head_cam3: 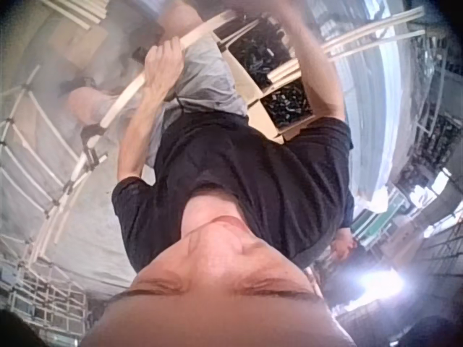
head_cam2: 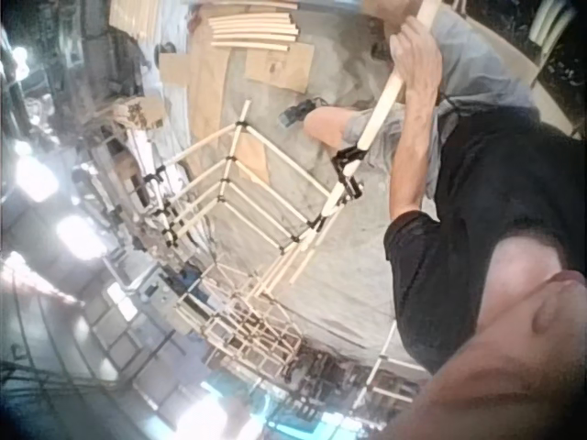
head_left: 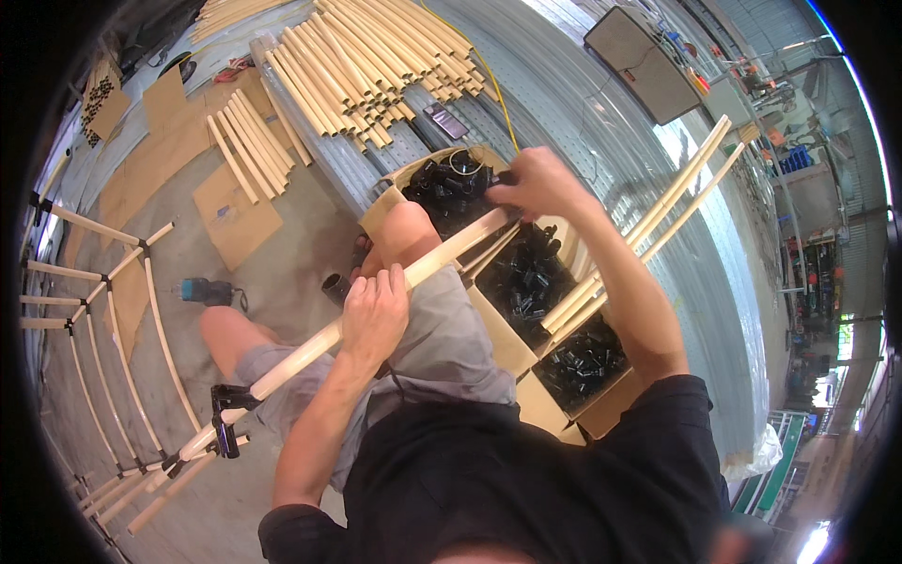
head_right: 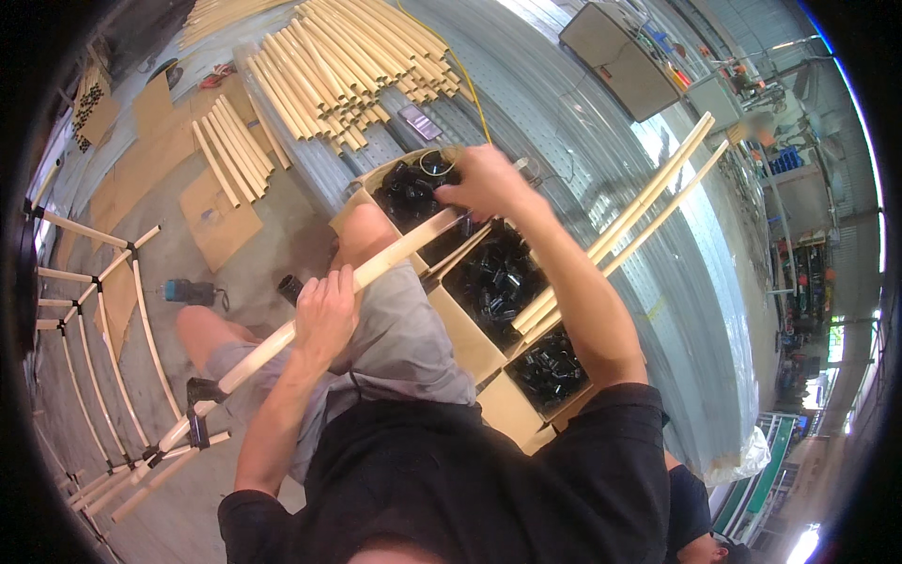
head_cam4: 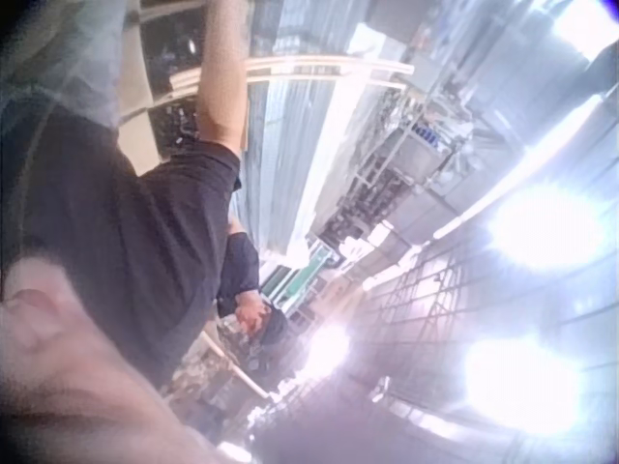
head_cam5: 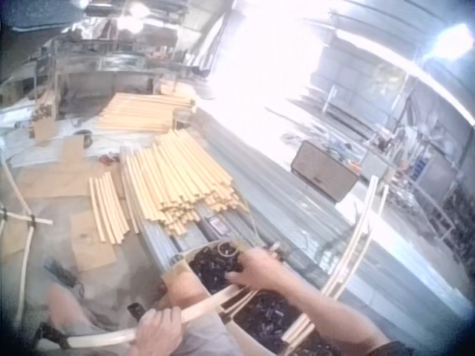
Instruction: The person attaches plastic joint connectors onto wooden poles and joins them together to assemble large rectangular wooden structures.
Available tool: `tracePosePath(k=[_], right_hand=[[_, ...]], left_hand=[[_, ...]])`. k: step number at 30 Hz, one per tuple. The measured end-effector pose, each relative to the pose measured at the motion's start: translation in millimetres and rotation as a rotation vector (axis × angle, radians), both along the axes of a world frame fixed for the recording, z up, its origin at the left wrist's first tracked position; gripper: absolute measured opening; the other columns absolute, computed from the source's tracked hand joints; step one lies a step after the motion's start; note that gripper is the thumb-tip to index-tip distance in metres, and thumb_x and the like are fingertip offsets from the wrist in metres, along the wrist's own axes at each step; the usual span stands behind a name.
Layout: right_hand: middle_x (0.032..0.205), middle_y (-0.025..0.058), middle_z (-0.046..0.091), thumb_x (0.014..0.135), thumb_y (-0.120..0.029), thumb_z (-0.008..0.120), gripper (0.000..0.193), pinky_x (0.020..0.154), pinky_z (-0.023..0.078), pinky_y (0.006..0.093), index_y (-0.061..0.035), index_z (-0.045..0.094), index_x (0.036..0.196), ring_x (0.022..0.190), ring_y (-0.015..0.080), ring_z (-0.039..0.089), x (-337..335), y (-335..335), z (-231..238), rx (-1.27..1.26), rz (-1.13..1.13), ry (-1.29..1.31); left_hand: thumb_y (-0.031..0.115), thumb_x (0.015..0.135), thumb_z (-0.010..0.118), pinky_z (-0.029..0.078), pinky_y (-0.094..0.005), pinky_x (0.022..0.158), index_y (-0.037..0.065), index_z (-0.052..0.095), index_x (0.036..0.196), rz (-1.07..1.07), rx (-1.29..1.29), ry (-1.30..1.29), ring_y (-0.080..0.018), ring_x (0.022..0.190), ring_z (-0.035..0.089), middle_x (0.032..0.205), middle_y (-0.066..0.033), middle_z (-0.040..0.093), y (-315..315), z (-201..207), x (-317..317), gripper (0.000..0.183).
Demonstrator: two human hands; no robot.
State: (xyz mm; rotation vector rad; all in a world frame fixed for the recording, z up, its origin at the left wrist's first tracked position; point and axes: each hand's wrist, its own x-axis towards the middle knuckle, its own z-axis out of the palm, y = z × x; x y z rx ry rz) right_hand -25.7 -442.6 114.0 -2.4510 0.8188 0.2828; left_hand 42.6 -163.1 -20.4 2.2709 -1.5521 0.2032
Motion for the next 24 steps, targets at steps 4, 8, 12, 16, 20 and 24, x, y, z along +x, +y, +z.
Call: tracePosePath(k=[4, 8, 12, 16, 20, 24], right_hand=[[0.060, 0.0242, 0.062, 0.074, -0.031, 0.072, 0.041, 0.058, 0.053, 0.0428, 0.0087, 0.065, 0.066, 0.054, 0.0364, 0.064, 15, 69, -31, -0.305, 0.259, -0.323], [0.061, 0.0279, 0.058, 0.071, -0.031, 0.072, 0.042, 0.061, 0.050, 0.0465, 0.0092, 0.064, 0.063, 0.061, 0.0406, 0.062, 30, 90, -32, -0.216, 0.202, -0.212], [0.058, 0.0282, 0.057, 0.070, -0.033, 0.074, 0.044, 0.060, 0.051, 0.0465, 0.0087, 0.063, 0.061, 0.060, 0.0413, 0.062, 36, 108, -36, -0.267, 0.284, -0.219], [0.057, 0.0258, 0.059, 0.072, -0.033, 0.073, 0.044, 0.062, 0.053, 0.0452, 0.0085, 0.064, 0.061, 0.061, 0.0404, 0.064, 43, 112, -32, -0.237, 0.278, -0.162], [0.056, 0.0228, 0.061, 0.071, -0.029, 0.071, 0.039, 0.059, 0.055, 0.0422, 0.0073, 0.064, 0.060, 0.055, 0.0373, 0.065, 47, 101, -42, -0.219, 0.328, -0.222], [0.058, 0.0179, 0.065, 0.071, -0.023, 0.067, 0.028, 0.056, 0.057, 0.0374, 0.0047, 0.067, 0.063, 0.054, 0.0284, 0.069, 86, 100, -15, 0.031, 0.383, 0.151]], left_hand=[[0.020, 0.086, 0.067, 0.048, -0.0367, 0.074, 0.003, 0.056, 0.091, -0.053, -0.015, 0.140, -0.0289, 0.072, 0.066, 0.079, -0.0140, 0.064, -9, 12, 11, 0.022], [0.023, 0.089, 0.067, 0.050, -0.0417, 0.072, 0.001, 0.058, 0.098, -0.087, 0.028, 0.340, -0.0348, 0.078, 0.066, 0.086, -0.0176, 0.066, -11, 13, 19, 0.026], [0.028, 0.091, 0.067, 0.051, -0.0493, 0.075, 0.001, 0.059, 0.104, -0.046, 0.045, 0.485, -0.0395, 0.086, 0.066, 0.088, -0.0180, 0.066, -14, 17, 18, 0.031], [0.029, 0.090, 0.068, 0.052, -0.0507, 0.076, 0.000, 0.058, 0.107, -0.066, 0.032, 0.551, -0.0410, 0.090, 0.066, 0.095, -0.0193, 0.066, -14, 22, 23, 0.035], [0.032, 0.088, 0.070, 0.052, -0.0500, 0.075, -0.001, 0.058, 0.106, -0.059, 0.035, 0.583, -0.0427, 0.090, 0.065, 0.098, -0.0212, 0.066, -19, 34, 21, 0.039], [0.032, 0.087, 0.072, 0.051, -0.0500, 0.074, -0.002, 0.060, 0.103, 0.066, -0.040, 0.350, -0.0440, 0.089, 0.065, 0.096, -0.0227, 0.067, -18, 20, 1, 0.040]])
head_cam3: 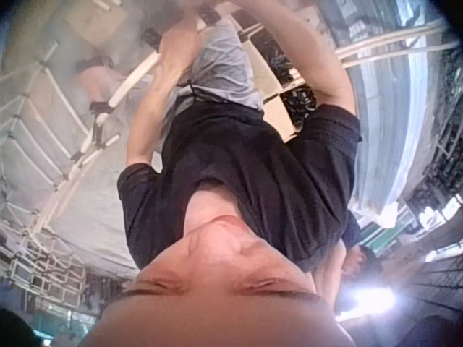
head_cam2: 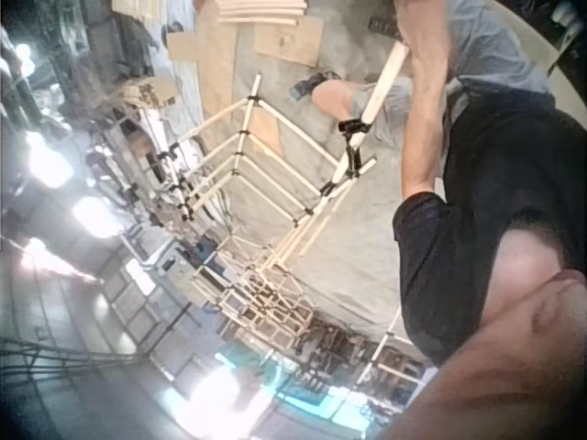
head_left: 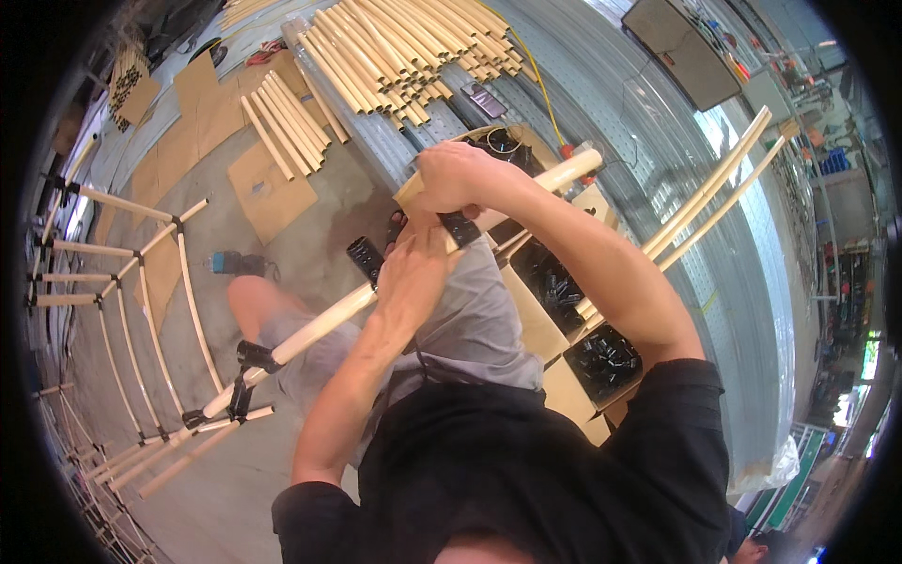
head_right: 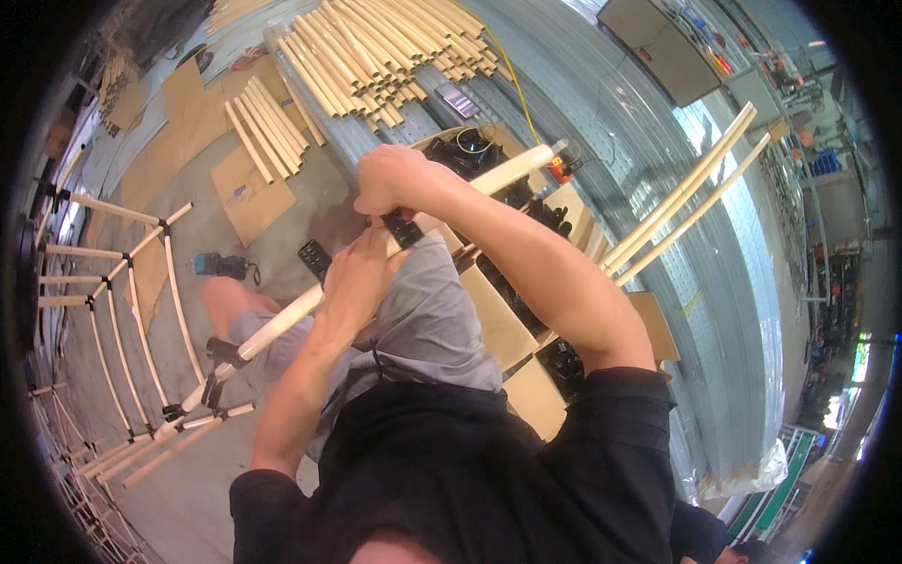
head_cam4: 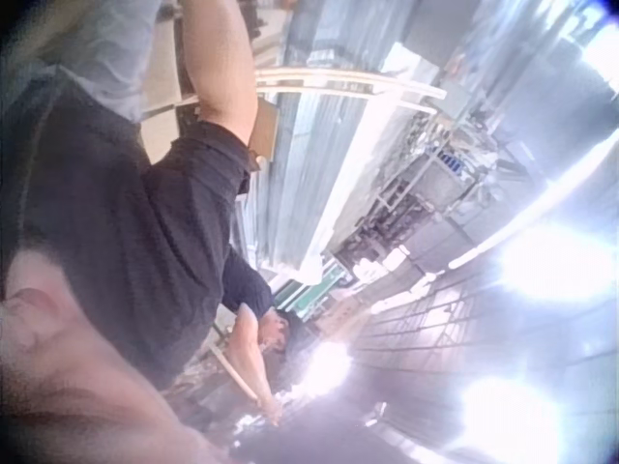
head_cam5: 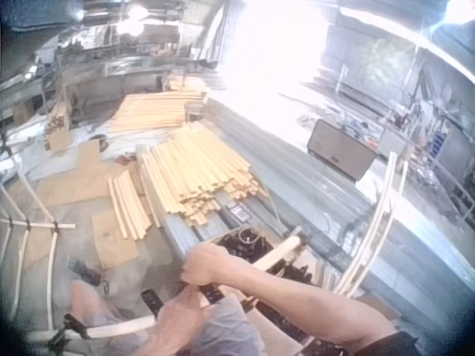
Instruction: The person attaches plastic joint connectors onto wooden poles and joins them together to assemble large rectangular wooden structures.
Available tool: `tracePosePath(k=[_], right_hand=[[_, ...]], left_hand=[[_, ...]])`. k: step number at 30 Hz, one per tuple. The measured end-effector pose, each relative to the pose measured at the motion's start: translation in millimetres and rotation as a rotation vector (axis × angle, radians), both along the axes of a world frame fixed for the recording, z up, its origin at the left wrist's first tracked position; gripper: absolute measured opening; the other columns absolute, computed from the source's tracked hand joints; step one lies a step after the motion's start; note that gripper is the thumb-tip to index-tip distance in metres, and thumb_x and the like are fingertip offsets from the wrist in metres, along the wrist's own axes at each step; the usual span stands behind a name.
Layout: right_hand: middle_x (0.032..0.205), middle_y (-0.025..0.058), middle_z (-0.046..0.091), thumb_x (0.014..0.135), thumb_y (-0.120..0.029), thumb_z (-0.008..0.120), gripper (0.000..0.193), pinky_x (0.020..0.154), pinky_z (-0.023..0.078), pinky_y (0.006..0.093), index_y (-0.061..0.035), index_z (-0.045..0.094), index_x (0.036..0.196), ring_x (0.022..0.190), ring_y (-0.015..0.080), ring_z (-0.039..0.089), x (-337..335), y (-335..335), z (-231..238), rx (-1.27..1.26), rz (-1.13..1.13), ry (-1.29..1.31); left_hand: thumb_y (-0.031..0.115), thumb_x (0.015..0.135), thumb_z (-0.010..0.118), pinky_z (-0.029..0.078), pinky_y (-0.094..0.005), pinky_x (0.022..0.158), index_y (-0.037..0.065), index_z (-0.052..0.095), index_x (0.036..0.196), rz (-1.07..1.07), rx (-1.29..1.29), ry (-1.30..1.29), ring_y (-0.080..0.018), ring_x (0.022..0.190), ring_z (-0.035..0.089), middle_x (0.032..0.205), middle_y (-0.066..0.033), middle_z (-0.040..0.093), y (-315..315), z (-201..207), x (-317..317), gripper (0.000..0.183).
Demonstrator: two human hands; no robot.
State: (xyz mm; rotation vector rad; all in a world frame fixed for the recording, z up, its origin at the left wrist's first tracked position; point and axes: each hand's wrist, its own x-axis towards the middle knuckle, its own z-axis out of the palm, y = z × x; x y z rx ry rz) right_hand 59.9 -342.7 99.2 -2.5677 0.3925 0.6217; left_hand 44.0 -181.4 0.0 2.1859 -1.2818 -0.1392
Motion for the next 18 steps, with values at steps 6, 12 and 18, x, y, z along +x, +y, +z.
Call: tracePosePath(k=[6, 12, 18], right_hand=[[0.067, 0.0146, 0.069, 0.076, -0.026, 0.066, 0.031, 0.056, 0.058, 0.0360, 0.0038, 0.072, 0.073, 0.056, 0.0262, 0.070, 17, -3, -4, -0.032, 0.057, 0.084], [0.077, 0.0160, 0.072, 0.080, -0.021, 0.060, 0.027, 0.067, 0.059, 0.0413, 0.0007, 0.073, 0.087, 0.072, 0.0274, 0.073, 18, 19, -4, -0.082, 0.134, 0.019], [0.088, 0.0187, 0.073, 0.077, -0.020, 0.062, 0.028, 0.073, 0.058, 0.0429, 0.0001, 0.074, 0.092, 0.083, 0.0340, 0.074, 13, 29, -8, -0.178, 0.208, -0.246]], left_hand=[[0.032, 0.085, 0.076, 0.051, -0.0483, 0.073, -0.004, 0.062, 0.103, 0.033, 0.039, 0.153, -0.0426, 0.089, 0.066, 0.098, -0.0236, 0.067, -1, 30, 6, 0.042], [0.032, 0.080, 0.081, 0.052, -0.0447, 0.074, -0.004, 0.063, 0.105, 0.080, 0.086, 0.295, -0.0388, 0.086, 0.068, 0.093, -0.0214, 0.070, 9, 29, 13, 0.047], [0.032, 0.076, 0.085, 0.052, -0.0441, 0.072, -0.005, 0.066, 0.098, 0.025, -0.015, 0.410, -0.0377, 0.085, 0.069, 0.091, -0.0212, 0.071, 13, 32, 28, 0.047]])
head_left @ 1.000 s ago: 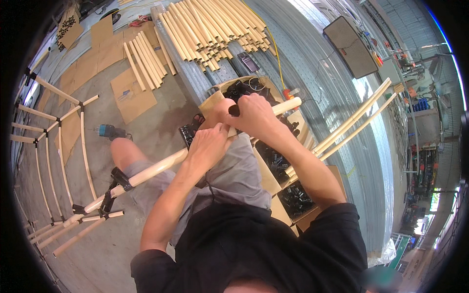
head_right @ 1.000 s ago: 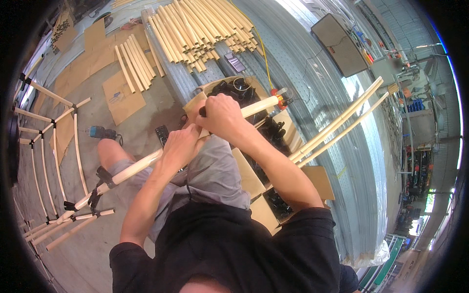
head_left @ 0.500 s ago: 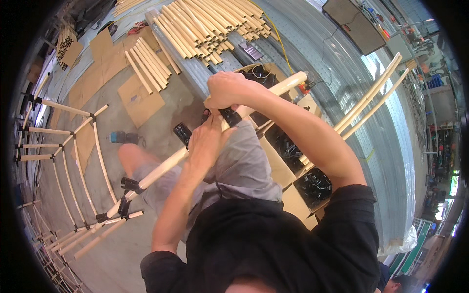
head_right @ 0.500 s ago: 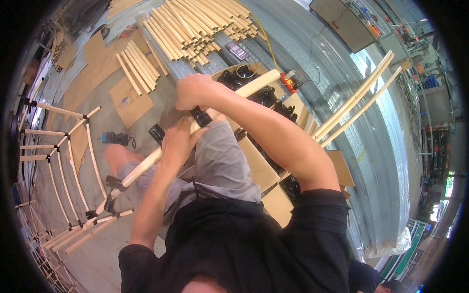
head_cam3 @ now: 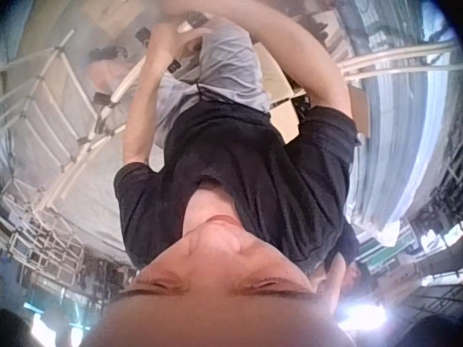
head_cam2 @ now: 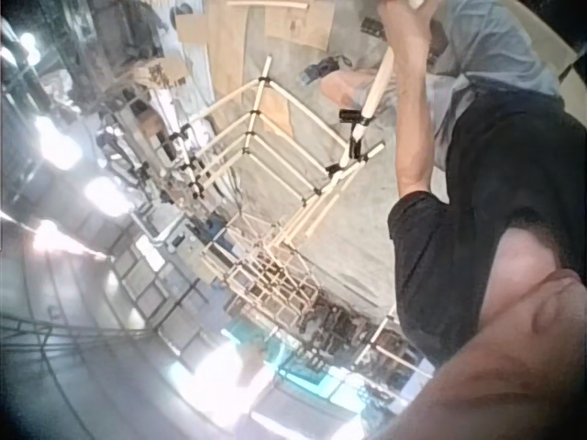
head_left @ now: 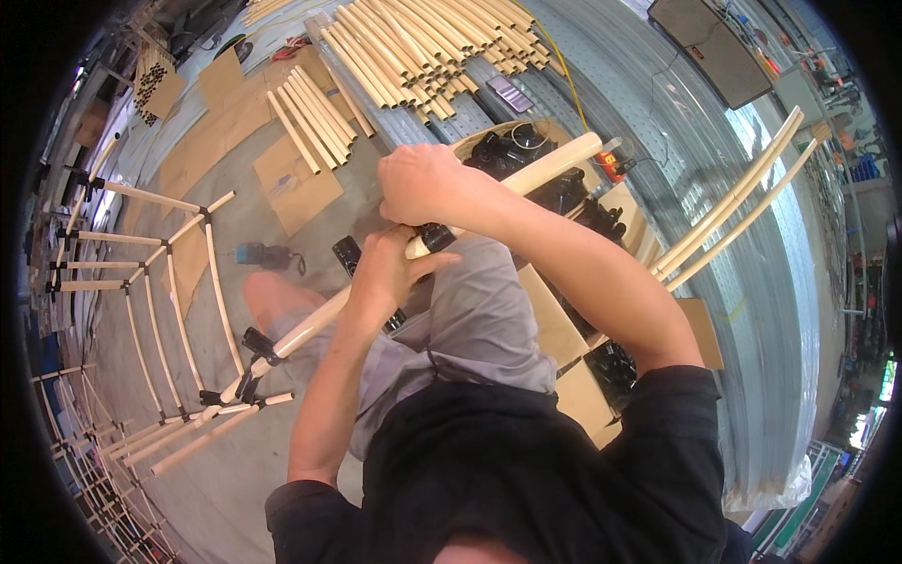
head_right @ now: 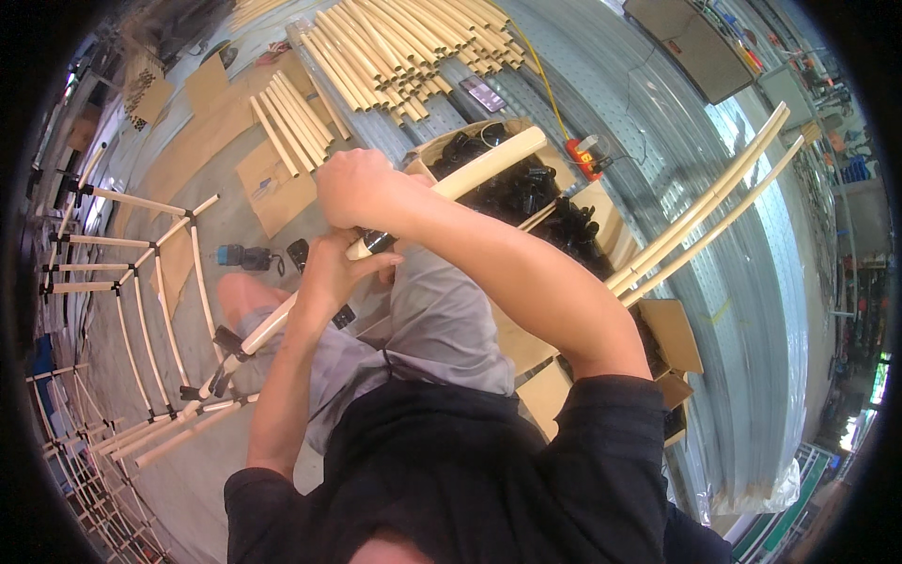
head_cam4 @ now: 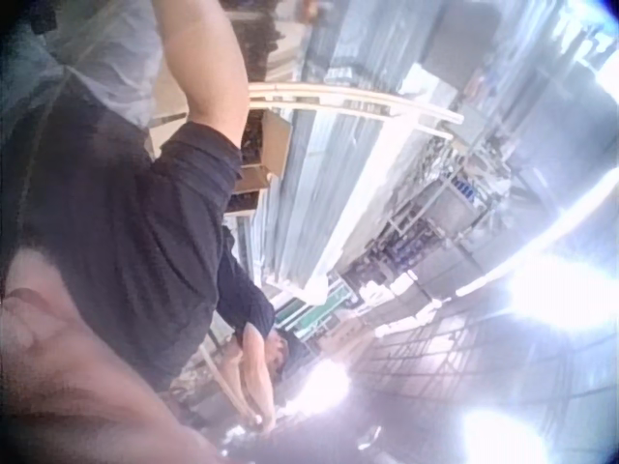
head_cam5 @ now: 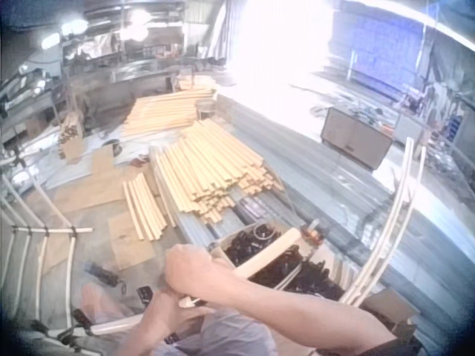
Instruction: The person attaches plastic joint connectors onto wooden poles and joins them together to assemble large rectangular wooden structures.
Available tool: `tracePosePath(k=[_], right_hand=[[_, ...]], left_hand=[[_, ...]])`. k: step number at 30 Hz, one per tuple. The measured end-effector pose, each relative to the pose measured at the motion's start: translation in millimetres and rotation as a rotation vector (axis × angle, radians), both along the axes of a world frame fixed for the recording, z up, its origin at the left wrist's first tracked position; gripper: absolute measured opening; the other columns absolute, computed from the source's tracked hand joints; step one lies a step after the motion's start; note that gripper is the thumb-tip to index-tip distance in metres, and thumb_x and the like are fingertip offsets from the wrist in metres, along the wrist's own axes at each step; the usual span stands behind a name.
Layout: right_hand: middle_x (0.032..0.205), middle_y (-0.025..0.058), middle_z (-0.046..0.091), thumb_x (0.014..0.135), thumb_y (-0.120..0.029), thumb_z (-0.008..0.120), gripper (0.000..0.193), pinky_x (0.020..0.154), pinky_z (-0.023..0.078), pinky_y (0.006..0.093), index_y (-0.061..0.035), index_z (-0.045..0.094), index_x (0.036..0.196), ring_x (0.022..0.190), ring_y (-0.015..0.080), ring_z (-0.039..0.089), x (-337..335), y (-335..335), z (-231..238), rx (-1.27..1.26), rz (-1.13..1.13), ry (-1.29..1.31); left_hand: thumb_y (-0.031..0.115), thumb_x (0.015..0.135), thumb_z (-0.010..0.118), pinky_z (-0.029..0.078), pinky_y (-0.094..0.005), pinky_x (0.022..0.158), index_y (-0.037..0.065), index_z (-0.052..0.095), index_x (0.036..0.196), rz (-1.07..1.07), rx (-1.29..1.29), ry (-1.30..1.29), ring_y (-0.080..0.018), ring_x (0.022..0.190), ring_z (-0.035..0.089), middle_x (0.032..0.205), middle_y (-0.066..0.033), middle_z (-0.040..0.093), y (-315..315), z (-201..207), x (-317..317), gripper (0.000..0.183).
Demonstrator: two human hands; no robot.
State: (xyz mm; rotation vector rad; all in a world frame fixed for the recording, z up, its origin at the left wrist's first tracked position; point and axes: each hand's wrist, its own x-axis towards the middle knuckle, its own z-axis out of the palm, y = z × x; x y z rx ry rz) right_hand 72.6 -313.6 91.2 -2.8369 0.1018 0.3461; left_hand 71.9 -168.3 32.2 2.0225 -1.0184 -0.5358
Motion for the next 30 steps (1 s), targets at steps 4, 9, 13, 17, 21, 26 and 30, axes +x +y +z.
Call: tracePosePath(k=[4, 9, 13, 17, 21, 26, 30], right_hand=[[0.090, 0.0190, 0.073, 0.077, -0.022, 0.063, 0.028, 0.073, 0.058, 0.0422, 0.0001, 0.074, 0.091, 0.084, 0.0348, 0.073, 5, -3, 3, 0.018, 0.002, -0.008], [0.088, 0.0183, 0.073, 0.077, -0.028, 0.069, 0.031, 0.073, 0.058, 0.0421, 0.0000, 0.074, 0.088, 0.083, 0.0340, 0.073, 9, -4, 14, 0.032, -0.018, 0.141], [0.086, 0.0178, 0.073, 0.074, -0.031, 0.074, 0.034, 0.072, 0.058, 0.0420, -0.0001, 0.074, 0.086, 0.083, 0.0330, 0.073, 1, -4, 14, -0.012, 0.031, 0.022], [0.086, 0.0180, 0.073, 0.072, -0.032, 0.075, 0.035, 0.072, 0.057, 0.0426, -0.0004, 0.074, 0.086, 0.084, 0.0338, 0.073, 4, -6, 16, 0.005, 0.031, -0.026], [0.087, 0.0185, 0.073, 0.071, -0.033, 0.075, 0.037, 0.072, 0.057, 0.0437, -0.0003, 0.074, 0.087, 0.086, 0.0350, 0.072, 10, -6, 16, 0.021, 0.011, 0.030], [0.088, 0.0181, 0.073, 0.071, -0.043, 0.077, 0.046, 0.076, 0.056, 0.0434, 0.0000, 0.074, 0.087, 0.090, 0.0348, 0.071, 8, -13, 9, 0.045, -0.005, 0.029], [0.080, 0.0167, 0.070, 0.072, -0.056, 0.078, 0.060, 0.069, 0.054, 0.0416, 0.0019, 0.073, 0.086, 0.078, 0.0352, 0.069, -3, -24, 11, 0.166, -0.030, -0.085]], left_hand=[[0.028, 0.078, 0.084, 0.052, -0.0415, 0.072, -0.004, 0.069, 0.102, 0.035, 0.086, 0.106, -0.0333, 0.082, 0.070, 0.091, -0.0203, 0.072, 2, 14, 2, 0.043], [0.027, 0.078, 0.084, 0.052, -0.0383, 0.074, -0.002, 0.072, 0.101, 0.031, -0.117, 0.030, -0.0278, 0.080, 0.070, 0.087, -0.0181, 0.072, 6, 19, -6, 0.039], [0.030, 0.082, 0.081, 0.052, -0.0419, 0.073, -0.001, 0.070, 0.107, 0.029, -0.042, -0.012, -0.0387, 0.082, 0.069, 0.089, -0.0206, 0.071, 9, 16, -7, 0.042], [0.034, 0.082, 0.081, 0.052, -0.0419, 0.073, -0.001, 0.070, 0.106, 0.074, 0.005, -0.036, -0.0389, 0.081, 0.069, 0.088, -0.0207, 0.071, 8, 9, -3, 0.043], [0.026, 0.083, 0.080, 0.053, -0.0356, 0.071, -0.002, 0.072, 0.098, 0.077, -0.065, 0.026, -0.0224, 0.076, 0.071, 0.083, -0.0163, 0.073, 8, 17, -3, 0.033], [0.023, 0.084, 0.079, 0.051, -0.0315, 0.069, -0.002, 0.073, 0.099, 0.060, -0.097, 0.120, -0.0131, 0.073, 0.067, 0.078, -0.0129, 0.072, 7, 21, -3, 0.030], [0.027, 0.084, 0.079, 0.051, -0.0331, 0.066, -0.001, 0.074, 0.097, 0.050, -0.055, 0.129, -0.0162, 0.067, 0.065, 0.075, -0.0124, 0.071, 11, 18, 1, 0.032]])
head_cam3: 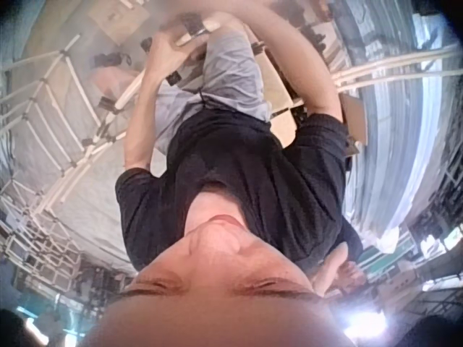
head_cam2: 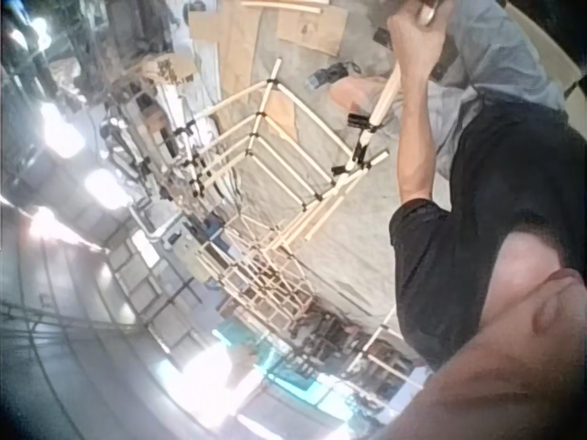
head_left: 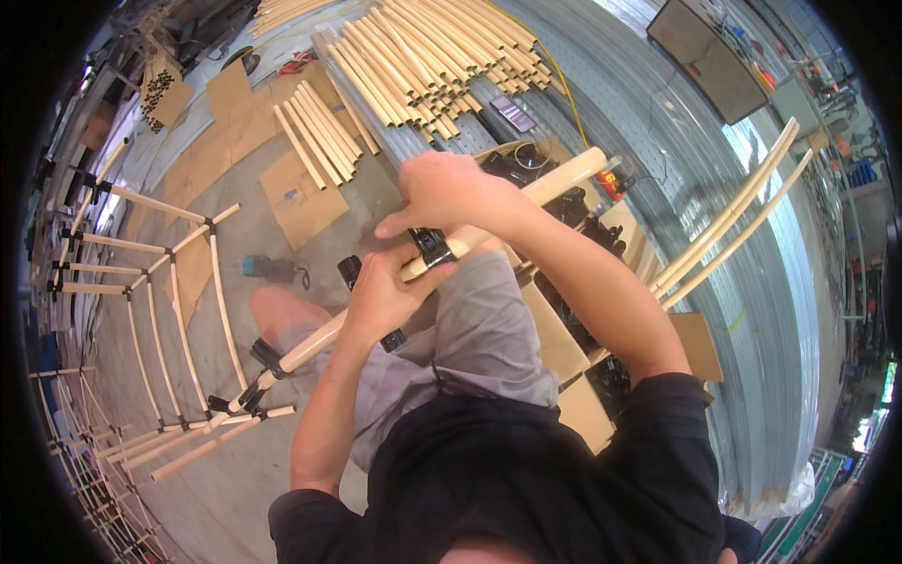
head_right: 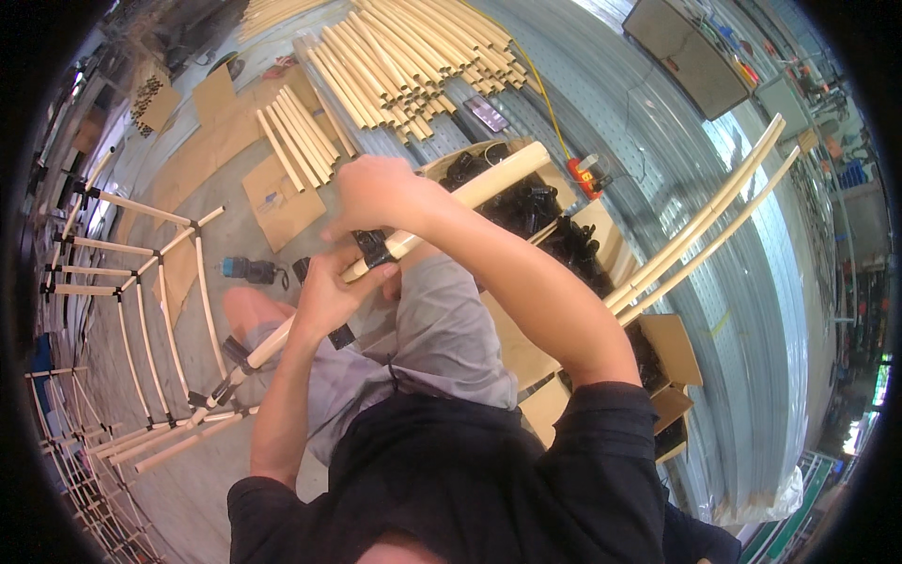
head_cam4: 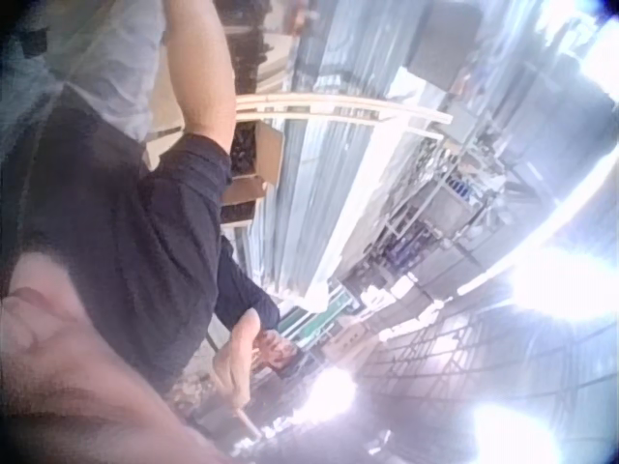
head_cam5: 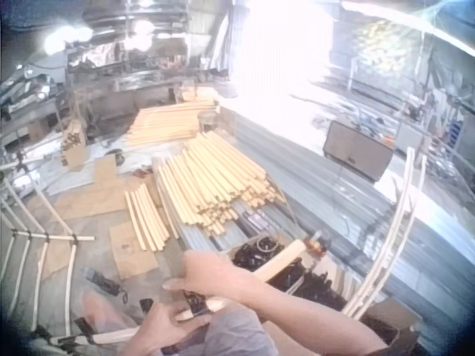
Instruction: The person attaches plastic joint connectors onto wooden poles and joins them together to assemble large rectangular wooden structures.
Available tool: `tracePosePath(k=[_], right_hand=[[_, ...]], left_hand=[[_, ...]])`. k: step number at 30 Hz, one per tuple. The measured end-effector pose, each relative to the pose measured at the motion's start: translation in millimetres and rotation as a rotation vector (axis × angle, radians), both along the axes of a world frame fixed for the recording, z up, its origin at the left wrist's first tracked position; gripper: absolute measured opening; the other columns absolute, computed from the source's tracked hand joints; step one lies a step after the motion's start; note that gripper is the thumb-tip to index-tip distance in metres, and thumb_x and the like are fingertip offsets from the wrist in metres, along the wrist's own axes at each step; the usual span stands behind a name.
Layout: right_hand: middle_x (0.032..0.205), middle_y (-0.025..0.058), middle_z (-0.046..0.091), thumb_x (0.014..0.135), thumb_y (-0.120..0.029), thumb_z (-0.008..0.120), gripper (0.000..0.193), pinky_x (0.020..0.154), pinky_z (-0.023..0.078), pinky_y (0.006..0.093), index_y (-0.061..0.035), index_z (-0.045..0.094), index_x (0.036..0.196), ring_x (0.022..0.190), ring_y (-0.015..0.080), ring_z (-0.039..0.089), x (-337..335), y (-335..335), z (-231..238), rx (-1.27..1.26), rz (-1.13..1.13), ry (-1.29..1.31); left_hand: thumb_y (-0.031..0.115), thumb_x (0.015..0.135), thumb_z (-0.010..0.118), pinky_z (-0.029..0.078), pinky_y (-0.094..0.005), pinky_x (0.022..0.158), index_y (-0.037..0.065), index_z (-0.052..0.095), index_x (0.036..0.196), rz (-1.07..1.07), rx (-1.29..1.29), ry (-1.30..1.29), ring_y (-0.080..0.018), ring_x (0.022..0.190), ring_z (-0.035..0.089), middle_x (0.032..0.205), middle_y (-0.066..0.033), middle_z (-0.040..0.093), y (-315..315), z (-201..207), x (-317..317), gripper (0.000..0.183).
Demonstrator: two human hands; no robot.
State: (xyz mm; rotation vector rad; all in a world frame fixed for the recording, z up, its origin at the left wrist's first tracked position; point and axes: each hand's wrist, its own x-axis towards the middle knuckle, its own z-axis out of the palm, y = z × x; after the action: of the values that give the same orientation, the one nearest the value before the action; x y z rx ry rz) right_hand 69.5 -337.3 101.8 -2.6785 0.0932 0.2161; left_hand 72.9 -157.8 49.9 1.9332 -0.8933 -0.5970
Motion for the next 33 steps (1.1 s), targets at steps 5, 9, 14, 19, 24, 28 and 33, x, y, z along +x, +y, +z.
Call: tracePosePath(k=[5, 9, 14, 19, 24, 28, 33], right_hand=[[0.059, 0.0068, 0.061, 0.084, -0.040, 0.077, 0.043, 0.046, 0.041, 0.0286, 0.0024, 0.072, 0.085, 0.050, 0.0150, 0.056, -54, -24, 40, 0.659, -0.096, -0.098], [0.063, 0.0031, 0.064, 0.091, -0.026, 0.073, 0.027, 0.045, 0.040, 0.0223, -0.0001, 0.071, 0.081, 0.049, 0.0086, 0.057, -141, -49, 22, 1.090, -0.015, 0.061], [0.072, 0.0061, 0.068, 0.092, -0.016, 0.070, 0.017, 0.048, 0.045, 0.0239, 0.0013, 0.071, 0.091, 0.056, 0.0116, 0.062, -175, -42, -68, 1.492, -0.330, 0.033], [0.091, 0.0110, 0.070, 0.091, -0.009, 0.069, 0.028, 0.061, 0.056, 0.0306, 0.0056, 0.065, 0.114, 0.077, 0.0202, 0.068, -139, 17, -110, 1.700, -0.591, -0.200], [0.109, 0.0136, 0.067, 0.085, 0.001, 0.071, 0.034, 0.065, 0.057, 0.0345, 0.0051, 0.063, 0.118, 0.087, 0.0214, 0.068, -128, 37, -119, 1.874, -0.481, -0.238], [0.103, 0.0113, 0.068, 0.087, -0.002, 0.071, 0.032, 0.063, 0.056, 0.0326, 0.0038, 0.063, 0.117, 0.083, 0.0198, 0.068, -125, 45, -115, 1.923, -0.517, -0.273], [0.097, 0.0089, 0.068, 0.092, -0.009, 0.068, 0.031, 0.062, 0.055, 0.0288, 0.0021, 0.060, 0.120, 0.078, 0.0150, 0.067, -120, 50, -105, 1.918, -0.595, -0.198]], left_hand=[[0.042, 0.090, 0.072, 0.046, -0.0334, 0.056, -0.002, 0.072, 0.087, -0.081, 0.142, 0.048, -0.0173, 0.058, 0.063, 0.062, -0.0108, 0.065, 11, 9, 11, 0.044], [0.044, 0.099, 0.060, 0.041, -0.0269, 0.050, -0.002, 0.070, 0.080, -0.019, 0.022, 0.370, -0.0084, 0.054, 0.058, 0.058, -0.0043, 0.062, 11, 0, 12, 0.051], [0.035, 0.101, 0.060, 0.044, -0.0236, 0.050, -0.001, 0.071, 0.090, -0.020, -0.041, 0.555, -0.0068, 0.057, 0.060, 0.070, -0.0023, 0.067, 10, 10, 12, 0.039], [0.028, 0.100, 0.062, 0.049, -0.0236, 0.055, -0.002, 0.066, 0.115, -0.069, -0.071, 0.721, -0.0079, 0.066, 0.064, 0.085, -0.0043, 0.070, 15, 20, 17, 0.034], [0.024, 0.100, 0.062, 0.054, -0.0243, 0.064, -0.002, 0.059, 0.124, -0.111, -0.116, 0.834, -0.0093, 0.076, 0.066, 0.098, -0.0054, 0.070, 13, 26, 17, 0.036], [0.026, 0.098, 0.064, 0.056, -0.0237, 0.062, 0.000, 0.058, 0.125, -0.115, -0.131, 0.874, -0.0098, 0.078, 0.068, 0.101, -0.0056, 0.070, 14, 26, 19, 0.038], [0.025, 0.094, 0.070, 0.055, -0.0248, 0.078, 0.000, 0.058, 0.124, -0.105, -0.192, 0.830, -0.0103, 0.094, 0.066, 0.111, -0.0062, 0.068, 15, 17, 18, 0.041]])
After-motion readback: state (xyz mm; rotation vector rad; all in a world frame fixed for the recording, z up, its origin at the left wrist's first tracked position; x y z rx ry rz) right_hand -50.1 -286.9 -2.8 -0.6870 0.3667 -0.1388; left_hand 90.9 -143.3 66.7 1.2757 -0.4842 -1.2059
